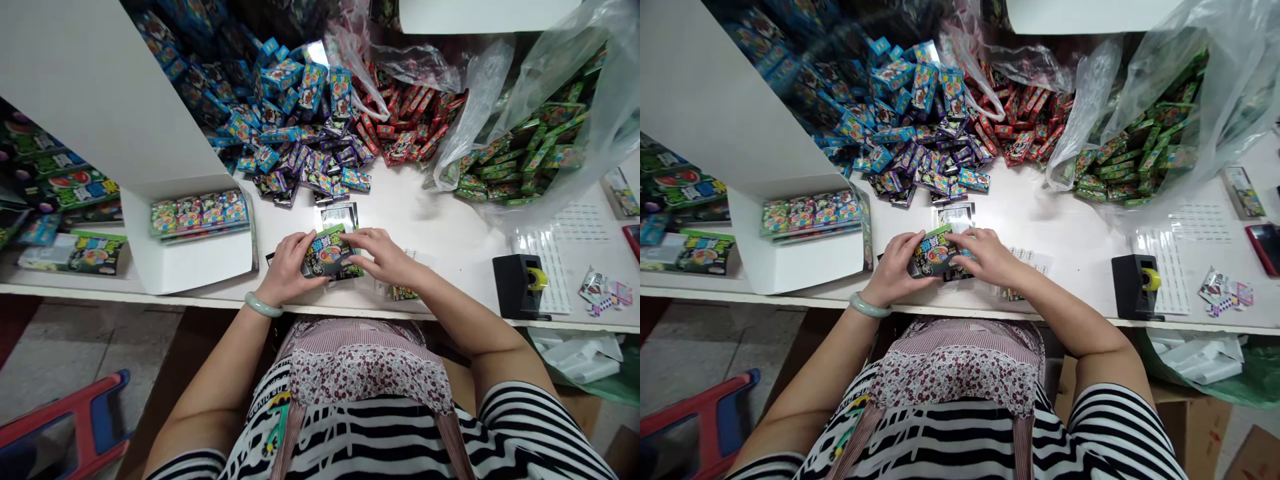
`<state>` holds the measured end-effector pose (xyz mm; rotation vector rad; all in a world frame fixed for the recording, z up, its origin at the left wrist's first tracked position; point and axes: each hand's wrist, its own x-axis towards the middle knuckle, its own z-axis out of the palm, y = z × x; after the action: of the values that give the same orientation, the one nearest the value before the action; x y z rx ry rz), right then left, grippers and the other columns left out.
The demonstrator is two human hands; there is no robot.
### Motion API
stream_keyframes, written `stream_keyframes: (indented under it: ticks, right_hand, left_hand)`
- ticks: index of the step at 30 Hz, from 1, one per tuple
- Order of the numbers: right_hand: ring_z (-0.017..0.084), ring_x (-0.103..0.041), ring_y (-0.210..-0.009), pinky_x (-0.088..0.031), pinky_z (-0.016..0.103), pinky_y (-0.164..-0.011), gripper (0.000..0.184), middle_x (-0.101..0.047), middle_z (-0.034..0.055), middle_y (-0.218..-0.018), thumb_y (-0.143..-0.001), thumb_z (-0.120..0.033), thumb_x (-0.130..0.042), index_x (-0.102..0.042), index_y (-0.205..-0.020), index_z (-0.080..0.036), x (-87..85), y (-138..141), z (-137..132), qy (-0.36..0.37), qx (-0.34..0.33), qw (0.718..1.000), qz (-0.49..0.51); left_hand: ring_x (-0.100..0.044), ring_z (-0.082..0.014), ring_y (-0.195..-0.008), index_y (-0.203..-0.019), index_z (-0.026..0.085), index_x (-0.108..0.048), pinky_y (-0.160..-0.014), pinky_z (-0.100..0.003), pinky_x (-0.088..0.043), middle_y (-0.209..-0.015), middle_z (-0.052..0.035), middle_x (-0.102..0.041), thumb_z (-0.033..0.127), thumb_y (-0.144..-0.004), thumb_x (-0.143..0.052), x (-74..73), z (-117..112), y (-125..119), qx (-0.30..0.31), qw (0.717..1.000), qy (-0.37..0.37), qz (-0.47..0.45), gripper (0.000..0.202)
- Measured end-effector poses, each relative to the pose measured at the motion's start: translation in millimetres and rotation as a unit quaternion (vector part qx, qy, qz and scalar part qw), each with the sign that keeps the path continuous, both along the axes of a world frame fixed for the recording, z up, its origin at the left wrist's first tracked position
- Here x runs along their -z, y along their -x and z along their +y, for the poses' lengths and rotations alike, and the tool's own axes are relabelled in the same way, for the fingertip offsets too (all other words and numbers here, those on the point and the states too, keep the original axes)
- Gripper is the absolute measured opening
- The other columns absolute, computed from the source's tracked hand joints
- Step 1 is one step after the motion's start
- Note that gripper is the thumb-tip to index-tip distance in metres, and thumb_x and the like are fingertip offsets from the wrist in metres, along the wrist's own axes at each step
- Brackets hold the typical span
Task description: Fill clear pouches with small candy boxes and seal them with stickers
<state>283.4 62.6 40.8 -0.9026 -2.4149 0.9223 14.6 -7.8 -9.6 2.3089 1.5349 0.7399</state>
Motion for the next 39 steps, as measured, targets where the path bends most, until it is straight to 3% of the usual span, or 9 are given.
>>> stream_keyframes:
  ticks: [5, 8, 11, 18, 21, 26, 32, 36, 39]
  right_hand:
    - [0.022, -0.066, -0.103, -0.048, 0.037, -0.096, 0.033, -0.074, 0.0094, -0.11, -0.096, -0.032, -0.047, -0.065, -0.119, -0.015, 28.4, 1.7, 96.1, 0.012, 0.202, 0.979, 0.012]
    - [0.026, -0.06, -0.118, -0.044, 0.039, -0.103, 0.037, -0.069, 0.0133, -0.123, -0.09, -0.032, -0.06, -0.066, -0.122, -0.013, 46.5, 12.5, 155.4, 0.02, 0.24, 0.965, -0.104]
    - [0.03, -0.06, -0.117, -0.045, 0.041, -0.102, 0.054, -0.068, 0.0155, -0.125, -0.079, -0.035, -0.075, -0.063, -0.128, -0.013, 56.8, 24.7, 181.8, 0.044, 0.244, 0.954, -0.168]
    - [0.012, -0.062, -0.068, -0.048, 0.024, -0.067, 0.021, -0.071, 0.0043, -0.085, -0.085, -0.031, -0.067, -0.068, -0.095, -0.012, 64.5, 0.7, 154.6, 0.211, 0.285, 0.93, -0.097]
    - [0.013, -0.059, -0.063, -0.046, 0.024, -0.063, 0.017, -0.068, 0.0021, -0.078, -0.086, -0.03, -0.063, -0.064, -0.092, -0.014, 59.8, -22.3, 128.7, 0.236, 0.31, 0.916, -0.099]
    - [0.022, -0.064, -0.084, -0.048, 0.032, -0.076, 0.033, -0.071, 0.0083, -0.098, -0.08, -0.027, -0.069, -0.061, -0.111, -0.016, 42.1, -40.7, 93.7, 0.005, 0.322, 0.927, -0.191]
    - [0.023, -0.066, -0.099, -0.05, 0.039, -0.091, 0.038, -0.071, 0.0101, -0.11, -0.087, -0.033, -0.064, -0.059, -0.121, -0.017, 40.5, -50.5, 102.5, 0.055, 0.211, 0.967, -0.129]
    - [0.035, -0.035, -0.143, -0.031, 0.055, -0.117, 0.077, -0.048, 0.013, -0.15, -0.064, -0.028, -0.085, -0.056, -0.135, -0.023, 58.3, -71.1, 123.1, 0.029, 0.07, 0.983, -0.165]
    - [0.038, -0.027, -0.147, -0.025, 0.058, -0.119, 0.084, -0.041, 0.0132, -0.154, -0.06, -0.028, -0.087, -0.055, -0.137, -0.024, 72.0, -74.6, 129.4, 0.028, 0.013, 0.981, -0.192]
  left_hand:
    - [-0.051, -0.0343, -0.122, -0.154, 0.026, -0.026, -0.106, -0.054, -0.046, -0.131, -0.0144, -0.048, 0.054, -0.075, -0.075, -2.7, -0.4, 3.9, -0.011, 1.0, -0.016, 0.003, 0.097]
    - [-0.052, -0.034, -0.119, -0.154, 0.026, -0.026, -0.105, -0.054, -0.047, -0.129, -0.0147, -0.049, 0.053, -0.077, -0.074, -6.1, -2.8, 4.9, -0.008, 1.0, -0.029, 0.002, 0.095]
    - [-0.052, -0.0345, -0.12, -0.155, 0.026, -0.025, -0.104, -0.053, -0.047, -0.129, -0.0151, -0.049, 0.053, -0.076, -0.074, -6.6, -5.0, 6.1, -0.014, 1.0, -0.026, 0.007, 0.096]
    - [-0.051, -0.0343, -0.121, -0.153, 0.026, -0.027, -0.106, -0.054, -0.046, -0.128, -0.0139, -0.049, 0.056, -0.077, -0.072, 1.0, -1.3, 10.9, -0.024, 1.0, -0.009, 0.006, 0.093]
    - [-0.052, -0.0344, -0.12, -0.152, 0.025, -0.03, -0.106, -0.053, -0.046, -0.128, -0.014, -0.05, 0.057, -0.076, -0.072, 1.5, 1.0, 10.2, -0.024, 1.0, -0.009, -0.004, 0.092]
    - [-0.053, -0.0346, -0.12, -0.151, 0.023, -0.033, -0.105, -0.052, -0.046, -0.128, -0.0145, -0.052, 0.058, -0.076, -0.072, -1.6, 3.3, 7.7, -0.029, 1.0, -0.005, 0.006, 0.091]
    - [-0.053, -0.0348, -0.118, -0.151, 0.022, -0.032, -0.103, -0.051, -0.047, -0.128, -0.0151, -0.052, 0.059, -0.076, -0.072, -3.8, 5.3, 2.8, -0.009, 1.0, -0.022, 0.014, 0.093]
    - [-0.054, -0.0347, -0.117, -0.151, 0.022, -0.033, -0.103, -0.051, -0.047, -0.127, -0.0153, -0.052, 0.06, -0.075, -0.072, -2.7, 4.0, 3.8, -0.012, 1.0, -0.019, 0.02, 0.093]
    - [-0.054, -0.034, -0.117, -0.15, 0.022, -0.035, -0.103, -0.05, -0.047, -0.126, -0.0146, -0.052, 0.061, -0.074, -0.073, -1.8, 3.6, 1.8, -0.01, 1.0, 0.0, 0.017, 0.093]
